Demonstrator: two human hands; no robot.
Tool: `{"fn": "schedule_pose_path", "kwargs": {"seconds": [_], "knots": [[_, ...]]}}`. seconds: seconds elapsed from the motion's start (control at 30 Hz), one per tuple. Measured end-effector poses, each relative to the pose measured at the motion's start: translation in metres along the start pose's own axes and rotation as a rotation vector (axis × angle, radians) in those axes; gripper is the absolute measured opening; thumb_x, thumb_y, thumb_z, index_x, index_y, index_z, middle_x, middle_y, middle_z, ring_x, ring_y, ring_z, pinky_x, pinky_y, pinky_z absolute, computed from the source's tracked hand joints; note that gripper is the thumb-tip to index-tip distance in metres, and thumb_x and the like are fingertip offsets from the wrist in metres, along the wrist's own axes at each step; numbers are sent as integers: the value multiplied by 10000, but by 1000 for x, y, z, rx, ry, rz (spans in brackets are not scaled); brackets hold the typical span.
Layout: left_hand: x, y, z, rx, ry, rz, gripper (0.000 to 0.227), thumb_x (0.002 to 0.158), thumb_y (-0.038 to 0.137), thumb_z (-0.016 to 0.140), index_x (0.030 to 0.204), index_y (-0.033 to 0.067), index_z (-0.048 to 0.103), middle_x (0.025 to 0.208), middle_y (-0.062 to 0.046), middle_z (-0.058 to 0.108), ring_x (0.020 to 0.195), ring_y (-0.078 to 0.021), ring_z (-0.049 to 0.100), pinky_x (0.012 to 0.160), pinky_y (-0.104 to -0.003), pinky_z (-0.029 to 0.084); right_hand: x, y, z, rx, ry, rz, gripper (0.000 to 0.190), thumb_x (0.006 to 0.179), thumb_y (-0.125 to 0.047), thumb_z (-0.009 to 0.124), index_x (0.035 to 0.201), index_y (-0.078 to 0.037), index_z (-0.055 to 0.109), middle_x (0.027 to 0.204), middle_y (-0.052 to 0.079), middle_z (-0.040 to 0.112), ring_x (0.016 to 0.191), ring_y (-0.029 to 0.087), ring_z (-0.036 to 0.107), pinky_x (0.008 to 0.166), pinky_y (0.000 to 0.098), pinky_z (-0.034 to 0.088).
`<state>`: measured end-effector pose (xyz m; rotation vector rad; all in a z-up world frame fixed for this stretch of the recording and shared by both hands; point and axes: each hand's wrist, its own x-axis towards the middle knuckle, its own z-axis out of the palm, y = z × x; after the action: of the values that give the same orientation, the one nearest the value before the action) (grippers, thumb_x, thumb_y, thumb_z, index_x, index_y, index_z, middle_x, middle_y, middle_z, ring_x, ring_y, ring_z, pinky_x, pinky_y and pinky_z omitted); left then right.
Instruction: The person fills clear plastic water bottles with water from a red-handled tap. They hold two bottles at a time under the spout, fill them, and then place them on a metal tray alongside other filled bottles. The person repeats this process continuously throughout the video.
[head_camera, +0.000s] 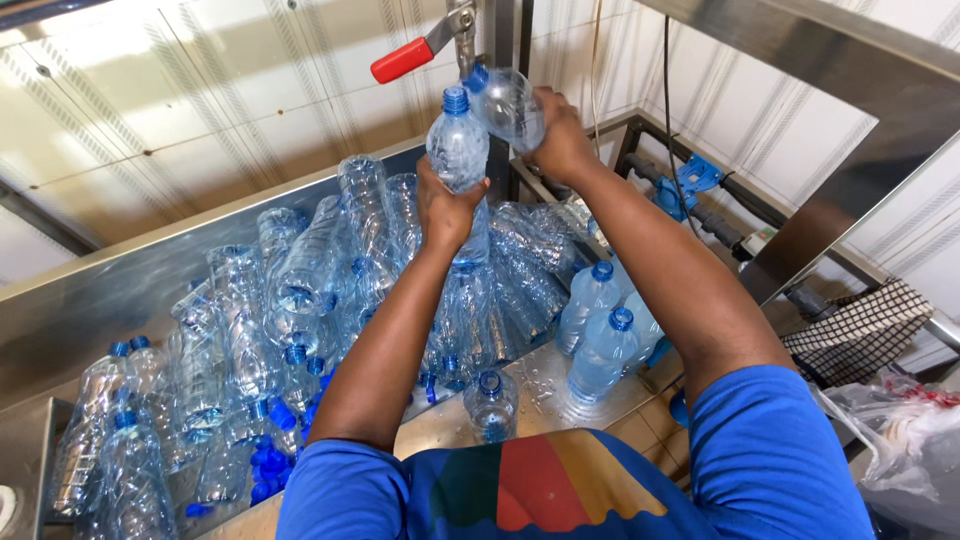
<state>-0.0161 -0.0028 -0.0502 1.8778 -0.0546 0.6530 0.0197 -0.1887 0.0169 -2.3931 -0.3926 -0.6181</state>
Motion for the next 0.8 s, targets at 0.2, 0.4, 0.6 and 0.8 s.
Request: {"fn": "schedule_pose_path", "kwargs": {"seconds": [0.2, 0.4, 0.6, 0.8], "knots": [[-3, -4, -2, 29, -39, -9, 918, 788, 344, 985, 1480, 54, 457, 1380, -187, 664, 1219, -396, 691, 875, -528, 578, 1, 1, 5, 176, -70, 56, 1084, 619, -85, 1071, 1544, -89, 506, 1444, 166, 636, 1307, 377, 630, 1069, 467, 512], [12, 1, 5, 40, -47, -14, 928, 769, 327, 1006, 1465, 49, 459, 1367, -195, 707, 1189, -401, 720, 910, -528, 596, -2, 15, -10, 57, -78, 93, 1081, 611, -67, 1039, 1558, -121, 520, 1499, 191, 575, 1360, 444, 559, 1037, 595, 492], [11, -4, 8, 30, -41, -6, 891, 740, 298, 1021, 1409, 62, 482, 1323, -177, 735, 1146, -377, 746, 848, -523, 612, 1, 12, -11, 36, -60, 81, 1026, 617, 11, 992, 1547, -80, 569, 1493, 215, 617, 1377, 454, 562, 1089, 594, 488], [-28, -31, 14, -1, -196, -156, 957, 739, 271, 1017, 1488, 57, 462, 1350, -173, 737, 1152, -387, 751, 855, -530, 648, 8, 0, 6, 189, -186, 76, 976, 698, -12, 1012, 1525, -77, 497, 1442, 194, 685, 1336, 435, 663, 1050, 569, 562]]}}
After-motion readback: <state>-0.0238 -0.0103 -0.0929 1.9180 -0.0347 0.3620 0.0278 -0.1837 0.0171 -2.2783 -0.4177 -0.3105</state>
